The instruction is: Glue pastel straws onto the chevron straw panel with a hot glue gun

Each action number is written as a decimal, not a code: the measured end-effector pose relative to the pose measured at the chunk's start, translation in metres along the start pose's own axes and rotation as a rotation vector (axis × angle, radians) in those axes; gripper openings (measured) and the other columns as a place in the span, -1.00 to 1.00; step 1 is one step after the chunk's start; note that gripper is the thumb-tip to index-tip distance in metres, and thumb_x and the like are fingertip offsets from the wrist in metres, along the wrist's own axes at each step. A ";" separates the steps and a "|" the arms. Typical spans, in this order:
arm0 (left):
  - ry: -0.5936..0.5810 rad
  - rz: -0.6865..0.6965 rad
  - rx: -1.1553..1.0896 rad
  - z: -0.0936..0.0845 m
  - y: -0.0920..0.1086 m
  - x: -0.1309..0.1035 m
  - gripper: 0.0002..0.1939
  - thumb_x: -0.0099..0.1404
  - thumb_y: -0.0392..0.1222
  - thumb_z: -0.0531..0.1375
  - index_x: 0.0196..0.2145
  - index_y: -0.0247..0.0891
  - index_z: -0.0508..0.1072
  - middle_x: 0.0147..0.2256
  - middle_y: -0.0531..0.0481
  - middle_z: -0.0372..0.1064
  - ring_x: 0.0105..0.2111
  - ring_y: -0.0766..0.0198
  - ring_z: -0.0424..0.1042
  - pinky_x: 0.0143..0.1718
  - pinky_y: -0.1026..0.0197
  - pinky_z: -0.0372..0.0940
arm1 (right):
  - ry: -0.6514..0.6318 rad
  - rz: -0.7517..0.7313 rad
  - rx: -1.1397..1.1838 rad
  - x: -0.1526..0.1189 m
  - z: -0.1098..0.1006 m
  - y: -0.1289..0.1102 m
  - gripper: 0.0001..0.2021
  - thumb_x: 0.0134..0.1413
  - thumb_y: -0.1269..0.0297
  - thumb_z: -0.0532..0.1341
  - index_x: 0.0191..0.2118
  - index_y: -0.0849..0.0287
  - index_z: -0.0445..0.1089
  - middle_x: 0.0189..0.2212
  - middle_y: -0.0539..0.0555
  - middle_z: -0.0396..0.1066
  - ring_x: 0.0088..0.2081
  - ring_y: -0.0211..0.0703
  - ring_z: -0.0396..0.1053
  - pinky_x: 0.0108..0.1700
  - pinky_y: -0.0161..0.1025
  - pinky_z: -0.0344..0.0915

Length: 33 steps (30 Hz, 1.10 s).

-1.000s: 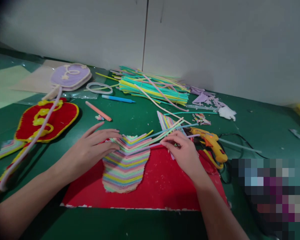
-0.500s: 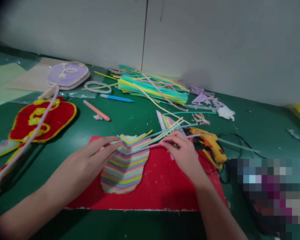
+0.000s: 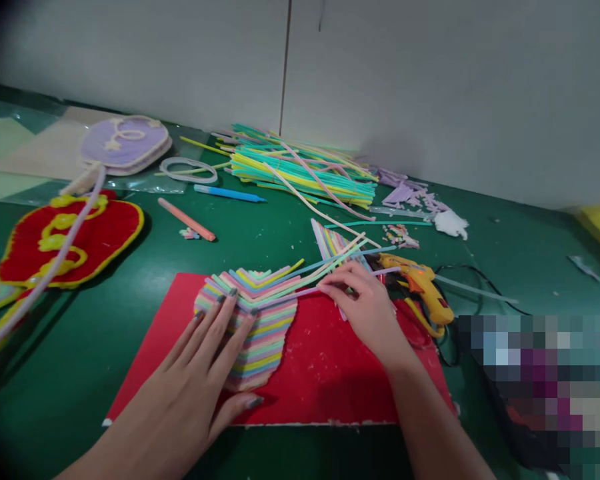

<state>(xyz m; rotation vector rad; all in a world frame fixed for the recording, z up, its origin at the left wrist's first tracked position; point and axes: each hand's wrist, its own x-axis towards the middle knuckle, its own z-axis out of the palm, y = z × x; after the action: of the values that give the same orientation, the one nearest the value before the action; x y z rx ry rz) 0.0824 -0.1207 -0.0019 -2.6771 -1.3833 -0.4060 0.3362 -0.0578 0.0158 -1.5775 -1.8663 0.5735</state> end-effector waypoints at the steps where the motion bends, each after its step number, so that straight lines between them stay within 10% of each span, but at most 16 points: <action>1: 0.001 0.000 0.003 0.000 0.000 0.000 -0.26 0.35 0.26 -0.16 0.20 -0.38 0.23 0.23 -0.38 0.11 0.20 -0.13 0.17 0.00 -0.11 0.34 | -0.003 -0.001 0.000 0.000 0.000 0.000 -0.89 0.12 0.25 0.22 -0.39 0.11 0.45 -0.33 0.03 0.38 -0.25 -0.17 0.35 -0.18 -0.22 0.27; 27: -0.041 -0.018 -0.033 0.001 0.000 0.000 -0.30 0.35 0.24 -0.11 0.22 -0.33 0.23 0.25 -0.33 0.08 0.21 -0.12 0.16 0.05 -0.12 0.28 | 0.206 -0.129 -0.221 0.001 0.019 0.000 -0.92 0.12 0.26 0.23 -0.33 0.10 0.47 -0.25 0.07 0.34 -0.43 -0.26 0.30 -0.41 -0.23 0.30; 33: -0.017 -0.006 -0.008 0.002 -0.001 0.000 -0.30 0.35 0.23 -0.09 0.21 -0.35 0.23 0.25 -0.34 0.08 0.20 -0.12 0.17 0.03 -0.10 0.30 | 0.217 -0.265 -0.286 -0.013 0.022 -0.015 -0.84 0.20 0.36 0.15 -0.17 0.11 0.46 -0.21 0.13 0.41 -0.15 -0.12 0.41 -0.05 -0.13 0.35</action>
<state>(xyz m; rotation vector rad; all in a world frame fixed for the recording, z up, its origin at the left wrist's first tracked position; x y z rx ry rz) 0.0819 -0.1193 -0.0039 -2.6901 -1.3974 -0.3905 0.3112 -0.0724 0.0080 -1.4628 -2.0081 0.0167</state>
